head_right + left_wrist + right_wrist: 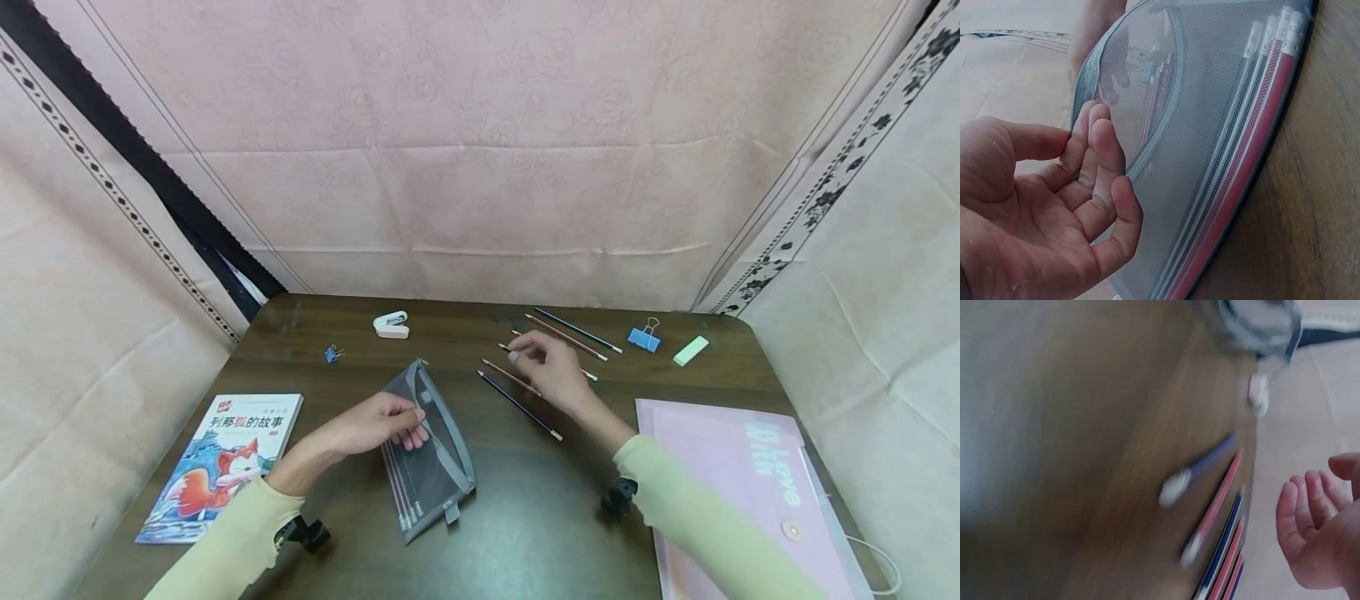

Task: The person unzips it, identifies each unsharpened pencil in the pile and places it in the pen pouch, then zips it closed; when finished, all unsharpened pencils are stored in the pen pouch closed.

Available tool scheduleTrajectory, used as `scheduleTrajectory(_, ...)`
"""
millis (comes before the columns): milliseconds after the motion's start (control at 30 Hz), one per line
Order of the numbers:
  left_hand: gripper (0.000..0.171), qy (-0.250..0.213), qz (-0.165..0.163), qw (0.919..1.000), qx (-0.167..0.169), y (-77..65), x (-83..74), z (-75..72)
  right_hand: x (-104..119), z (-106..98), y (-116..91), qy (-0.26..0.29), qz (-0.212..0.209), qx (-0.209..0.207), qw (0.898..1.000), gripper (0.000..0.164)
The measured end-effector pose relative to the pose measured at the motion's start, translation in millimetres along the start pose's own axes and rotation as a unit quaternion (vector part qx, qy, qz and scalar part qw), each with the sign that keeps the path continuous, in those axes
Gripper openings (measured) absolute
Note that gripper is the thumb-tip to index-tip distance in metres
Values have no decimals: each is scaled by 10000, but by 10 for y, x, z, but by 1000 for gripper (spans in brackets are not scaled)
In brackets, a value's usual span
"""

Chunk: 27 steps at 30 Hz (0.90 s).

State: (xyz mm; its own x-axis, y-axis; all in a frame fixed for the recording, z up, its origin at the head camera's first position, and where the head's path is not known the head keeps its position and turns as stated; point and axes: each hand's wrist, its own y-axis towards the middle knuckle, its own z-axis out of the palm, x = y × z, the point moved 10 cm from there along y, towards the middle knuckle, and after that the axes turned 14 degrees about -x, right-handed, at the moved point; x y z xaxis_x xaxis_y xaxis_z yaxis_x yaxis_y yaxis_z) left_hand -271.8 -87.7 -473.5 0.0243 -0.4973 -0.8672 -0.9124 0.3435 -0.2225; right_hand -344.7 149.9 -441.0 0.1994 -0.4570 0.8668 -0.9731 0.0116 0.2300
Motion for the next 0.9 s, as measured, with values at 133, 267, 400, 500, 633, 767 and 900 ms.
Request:
scheduleTrajectory(133,32,-6,-12,10000,4,3,7,-4,-220,-265,213,-742,-498,-558,9944,19)
scheduleTrajectory(267,32,-22,-17,10000,20,2,1,-3,-431,-505,388,-1169,-590,-999,9863,18)
scheduleTrajectory(400,32,-6,-9,10000,31,-1,-5,13,-587,-658,532,-1458,-624,-1121,9809,20)
scheduleTrajectory(500,31,-10,-3,10000,38,1,-6,23,-668,-727,629,-1639,-682,-1118,9777,22)
scheduleTrajectory(633,31,-25,10,10000,37,11,-13,28,-767,-753,747,-2002,-730,-952,9724,23)
scheduleTrajectory(767,32,-31,23,10000,40,15,-22,32,-870,-758,836,-2325,-665,-670,9680,26)
scheduleTrajectory(900,32,-58,18,10000,40,5,-20,32,-975,-761,889,-2510,-478,-400,9660,27)
